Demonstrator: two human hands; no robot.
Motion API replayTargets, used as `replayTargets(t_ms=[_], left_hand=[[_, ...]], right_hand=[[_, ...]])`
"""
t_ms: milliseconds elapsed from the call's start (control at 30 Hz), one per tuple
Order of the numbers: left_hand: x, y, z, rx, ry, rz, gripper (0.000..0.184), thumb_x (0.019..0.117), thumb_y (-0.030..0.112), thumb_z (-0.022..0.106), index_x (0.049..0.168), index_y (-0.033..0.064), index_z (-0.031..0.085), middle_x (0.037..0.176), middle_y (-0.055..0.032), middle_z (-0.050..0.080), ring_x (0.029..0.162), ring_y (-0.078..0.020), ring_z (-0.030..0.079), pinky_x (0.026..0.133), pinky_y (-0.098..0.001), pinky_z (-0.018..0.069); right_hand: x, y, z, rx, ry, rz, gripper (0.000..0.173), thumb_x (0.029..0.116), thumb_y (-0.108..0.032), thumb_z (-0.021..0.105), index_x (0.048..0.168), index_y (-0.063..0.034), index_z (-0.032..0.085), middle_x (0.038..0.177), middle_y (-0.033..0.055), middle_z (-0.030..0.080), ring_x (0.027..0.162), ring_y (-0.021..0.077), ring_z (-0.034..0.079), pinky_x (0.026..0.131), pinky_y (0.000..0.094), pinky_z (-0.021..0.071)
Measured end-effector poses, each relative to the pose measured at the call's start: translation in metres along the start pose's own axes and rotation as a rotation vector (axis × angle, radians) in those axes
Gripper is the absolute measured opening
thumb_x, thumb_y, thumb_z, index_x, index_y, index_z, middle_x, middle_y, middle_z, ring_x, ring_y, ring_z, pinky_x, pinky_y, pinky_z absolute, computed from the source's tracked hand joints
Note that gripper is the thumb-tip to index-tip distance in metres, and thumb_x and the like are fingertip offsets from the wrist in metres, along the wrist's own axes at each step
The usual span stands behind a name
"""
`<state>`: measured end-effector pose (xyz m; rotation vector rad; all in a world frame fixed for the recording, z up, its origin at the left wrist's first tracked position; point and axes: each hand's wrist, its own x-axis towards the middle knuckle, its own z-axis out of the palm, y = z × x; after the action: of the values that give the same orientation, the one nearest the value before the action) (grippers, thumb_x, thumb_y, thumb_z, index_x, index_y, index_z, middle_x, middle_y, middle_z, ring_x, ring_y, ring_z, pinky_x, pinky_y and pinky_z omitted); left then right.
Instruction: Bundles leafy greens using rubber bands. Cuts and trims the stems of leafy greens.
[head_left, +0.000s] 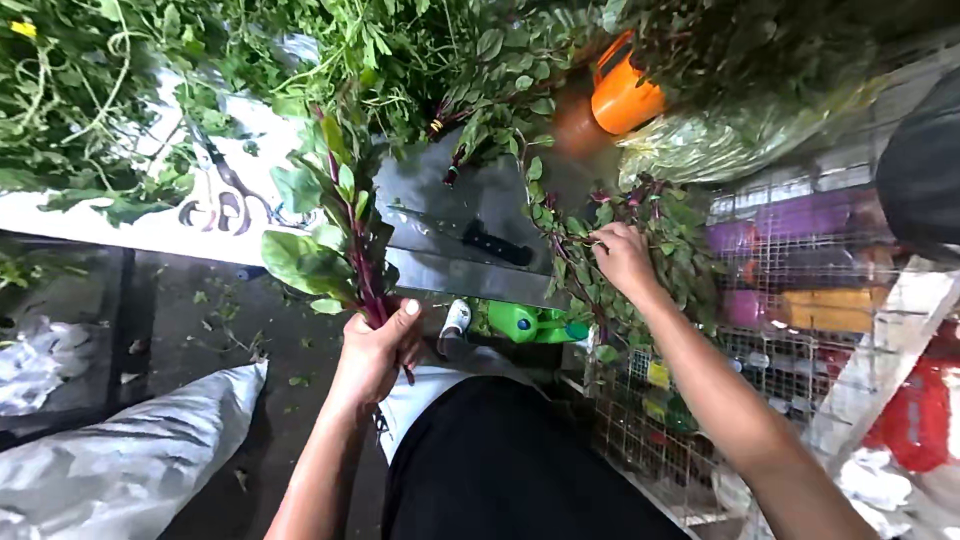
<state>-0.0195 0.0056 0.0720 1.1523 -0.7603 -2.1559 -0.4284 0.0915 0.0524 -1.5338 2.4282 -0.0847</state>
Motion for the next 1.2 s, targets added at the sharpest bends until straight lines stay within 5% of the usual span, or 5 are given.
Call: replayTargets(t_ms=[467,567,700,967,1200], left_hand=[[0.002,-0.049,0.010,0.009,0.114,-0.080,0.013,0.1017,0.009,0.056,0.092,0.0058,0.063,0.054,0.0011,0.054,0.043,-0.0098,0.055,0.047,-0.0260,0.0551],[0.011,-0.071,0.014,-0.070,0.147,-0.158,0.012,0.1034,0.013,0.057,0.093,0.0086,0.061,0.050,0.0056,0.043,0.039,-0.0063,0.045,0.042,-0.0232,0.0479],[0.018,-0.093,0.025,-0.109,0.130,-0.188,0.019,0.1066,0.020,0.053,0.093,0.0085,0.058,0.051,0.0058,0.043,0.041,-0.0063,0.043,0.043,-0.0228,0.0451],[0.027,-0.093,0.033,-0.128,0.111,-0.251,0.017,0.1065,0.018,0.055,0.095,0.0055,0.058,0.055,0.0033,0.046,0.043,-0.0080,0.049,0.045,-0.0239,0.0506],[0.017,-0.084,0.026,-0.124,0.086,-0.253,0.015,0.1054,0.017,0.057,0.097,0.0054,0.057,0.055,0.0029,0.046,0.043,-0.0086,0.048,0.044,-0.0244,0.0496]], right_hand=[[0.033,-0.007,-0.002,-0.075,-0.085,-0.231,0.020,0.1023,-0.019,0.061,0.109,-0.0042,0.074,0.123,0.0193,0.065,0.119,0.0417,0.058,0.102,0.0633,0.0433],[0.024,-0.011,-0.031,0.216,-0.068,-0.093,0.030,0.1079,-0.019,0.050,0.123,0.0023,0.064,0.123,0.0209,0.066,0.116,0.0345,0.064,0.102,0.0558,0.0497],[0.006,-0.013,-0.050,0.826,0.093,0.115,0.030,0.1077,-0.018,0.045,0.128,-0.0007,0.058,0.103,0.0068,0.064,0.079,0.0100,0.063,0.072,0.0287,0.0562],[-0.038,-0.027,-0.055,1.423,0.008,0.143,0.031,0.0924,0.001,0.044,0.118,-0.0049,0.061,0.100,0.0064,0.069,0.076,0.0132,0.066,0.070,0.0292,0.0588],[-0.062,-0.052,-0.045,1.487,-0.069,0.143,0.076,0.0839,0.004,0.042,0.156,-0.0128,0.027,0.093,0.0047,0.064,0.067,0.0121,0.064,0.060,0.0269,0.0563]])
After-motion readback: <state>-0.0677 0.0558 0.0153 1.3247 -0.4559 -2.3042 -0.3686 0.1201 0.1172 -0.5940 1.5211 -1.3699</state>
